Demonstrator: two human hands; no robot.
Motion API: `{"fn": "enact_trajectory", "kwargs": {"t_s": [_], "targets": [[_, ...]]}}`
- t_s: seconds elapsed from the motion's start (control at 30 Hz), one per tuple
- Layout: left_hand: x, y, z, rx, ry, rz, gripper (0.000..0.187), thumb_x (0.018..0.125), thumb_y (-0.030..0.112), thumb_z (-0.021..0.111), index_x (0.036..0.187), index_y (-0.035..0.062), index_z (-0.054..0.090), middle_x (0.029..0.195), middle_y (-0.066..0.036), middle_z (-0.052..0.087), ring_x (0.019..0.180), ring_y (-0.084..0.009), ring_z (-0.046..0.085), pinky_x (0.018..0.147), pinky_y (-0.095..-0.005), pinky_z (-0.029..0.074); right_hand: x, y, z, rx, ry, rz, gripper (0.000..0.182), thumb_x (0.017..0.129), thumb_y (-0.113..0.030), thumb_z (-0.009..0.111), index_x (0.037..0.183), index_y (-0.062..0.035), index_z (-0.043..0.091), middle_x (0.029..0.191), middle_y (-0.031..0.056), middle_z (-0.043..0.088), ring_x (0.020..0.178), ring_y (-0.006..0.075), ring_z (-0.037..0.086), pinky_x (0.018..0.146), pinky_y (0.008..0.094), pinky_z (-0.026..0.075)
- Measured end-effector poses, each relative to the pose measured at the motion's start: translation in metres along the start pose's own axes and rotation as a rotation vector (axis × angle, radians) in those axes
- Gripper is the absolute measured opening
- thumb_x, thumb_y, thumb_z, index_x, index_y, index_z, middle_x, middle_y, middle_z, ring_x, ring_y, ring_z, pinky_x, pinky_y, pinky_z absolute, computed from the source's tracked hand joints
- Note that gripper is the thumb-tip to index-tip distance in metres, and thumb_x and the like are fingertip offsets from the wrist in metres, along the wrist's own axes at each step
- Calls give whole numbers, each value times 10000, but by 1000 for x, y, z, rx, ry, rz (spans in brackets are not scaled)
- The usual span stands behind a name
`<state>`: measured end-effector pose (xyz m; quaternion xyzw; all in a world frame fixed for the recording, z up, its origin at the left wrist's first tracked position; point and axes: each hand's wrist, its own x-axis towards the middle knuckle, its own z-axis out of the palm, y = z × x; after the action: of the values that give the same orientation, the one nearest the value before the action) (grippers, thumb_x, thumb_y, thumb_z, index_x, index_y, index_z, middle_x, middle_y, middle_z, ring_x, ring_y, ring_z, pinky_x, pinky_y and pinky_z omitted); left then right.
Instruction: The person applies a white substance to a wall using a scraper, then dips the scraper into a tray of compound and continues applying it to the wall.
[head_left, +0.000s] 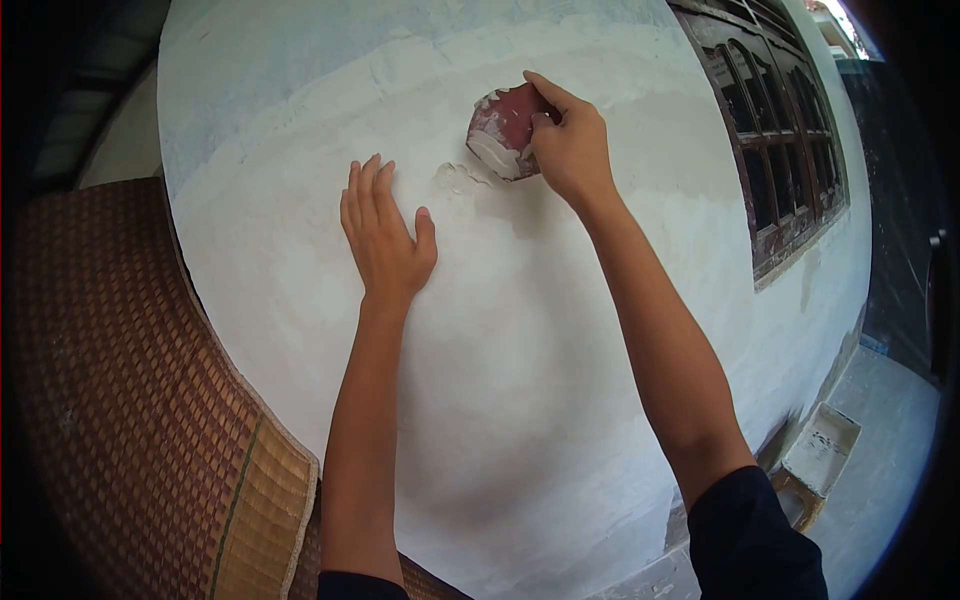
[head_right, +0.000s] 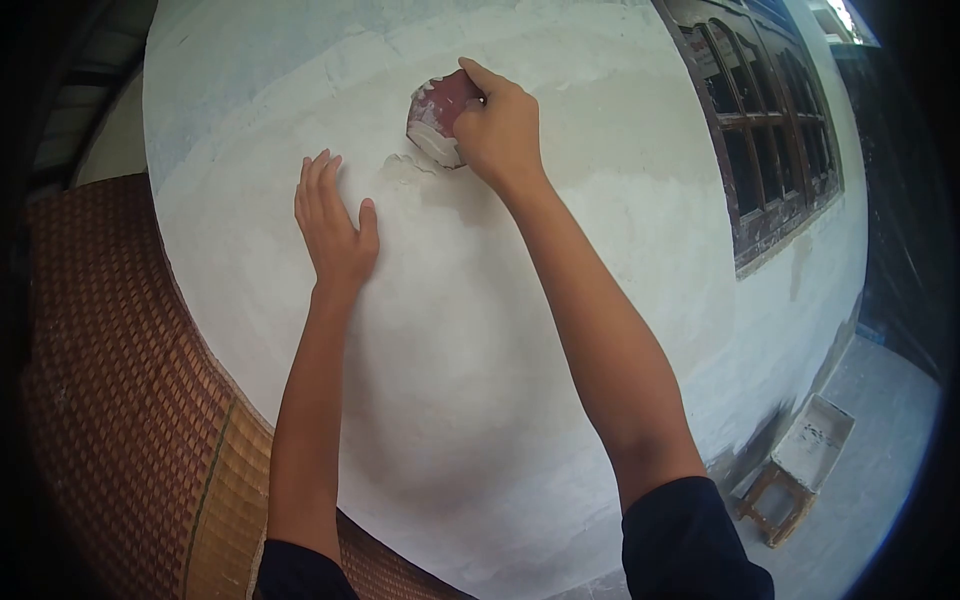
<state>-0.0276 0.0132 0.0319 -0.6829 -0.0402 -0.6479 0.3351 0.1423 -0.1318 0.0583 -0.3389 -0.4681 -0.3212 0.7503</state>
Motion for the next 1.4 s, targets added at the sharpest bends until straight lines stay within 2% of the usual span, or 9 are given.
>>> {"fn": "enact_trajectory", "kwargs": {"t_s": [0.2, 0.33, 0.5, 0.67, 0.73, 0.87, 1.07, 1.17, 1.4], "targets": [[3, 4, 11, -5, 19, -50, 622, 804, 112, 565, 1381, -12, 367, 1444, -170, 400, 1408, -379, 277, 1151, -509, 184, 17, 12, 16, -49, -351, -58, 487, 814, 34, 459, 1277, -20, 601, 1135, 194, 678, 990, 290, 657, 899, 350, 493], [1, 2, 10, -7, 30, -6, 631, 804, 128, 565, 1382, -23, 360, 1419, -171, 423, 1399, -387, 290, 1147, -501, 197, 38, 22, 1, -133, -7, -66, 484, 792, 30, 455, 1250, 6, 609, 1074, 225, 687, 930, 322, 683, 856, 357, 523], [0, 3, 11, -20, 39, 17, 626, 810, 144, 566, 1377, -25, 363, 1405, -173, 432, 1389, -402, 296, 1139, -497, 213, 14, 27, 15, -234, -297, -291, 461, 804, 30, 455, 1230, -7, 627, 1073, 222, 685, 930, 300, 677, 837, 346, 521], [-1, 4, 10, -9, 29, 20, 608, 827, 155, 565, 1373, -24, 365, 1394, -175, 437, 1378, -409, 310, 1128, -498, 227, 28, 20, 2, -94, -65, -28, 468, 794, 35, 469, 1229, -17, 632, 1068, 227, 682, 1014, 295, 652, 936, 354, 475], [-1, 3, 12, -15, 34, 14, 597, 821, 175, 568, 1351, -28, 384, 1392, -184, 441, 1379, -408, 313, 1129, -516, 222, 14, 27, 11, -128, -341, -233, 475, 804, 33, 447, 1244, -11, 623, 1069, 223, 683, 938, 293, 672, 864, 353, 514], [-2, 4, 11, 2, 27, 26, 604, 827, 155, 571, 1366, -27, 368, 1384, -180, 441, 1372, -410, 316, 1128, -499, 227, 34, 29, 2, -159, -48, 4, 477, 798, 37, 460, 1242, -21, 626, 1066, 221, 682, 968, 292, 662, 912, 341, 490], [-2, 3, 12, 25, 32, -8, 612, 782, 167, 577, 1329, -40, 399, 1414, -209, 416, 1388, -412, 302, 1132, -539, 211, 5, 21, 33, -98, -290, -246, 501, 756, 38, 487, 1236, 1, 625, 999, 233, 687, 884, 300, 677, 822, 369, 520], [-1, 6, 9, 34, 12, -33, 653, 751, 143, 576, 1346, -46, 385, 1449, -224, 381, 1401, -411, 282, 1138, -542, 195, 25, 23, 27, -56, 98, 6, 484, 671, -22, 569, 1142, 8, 680, 947, 264, 665, 903, 387, 651, 859, 400, 505], [-1, 7, 8, 56, -36, -48, 753, 714, 138, 585, 1399, -56, 338, 1496, -233, 327, 1420, -409, 252, 1153, -527, 170, 18, 33, 36, -144, -21, -84, 499, 668, -47, 597, 1158, 8, 671, 970, 268, 672, 874, 391, 668, 824, 405, 525]]}}
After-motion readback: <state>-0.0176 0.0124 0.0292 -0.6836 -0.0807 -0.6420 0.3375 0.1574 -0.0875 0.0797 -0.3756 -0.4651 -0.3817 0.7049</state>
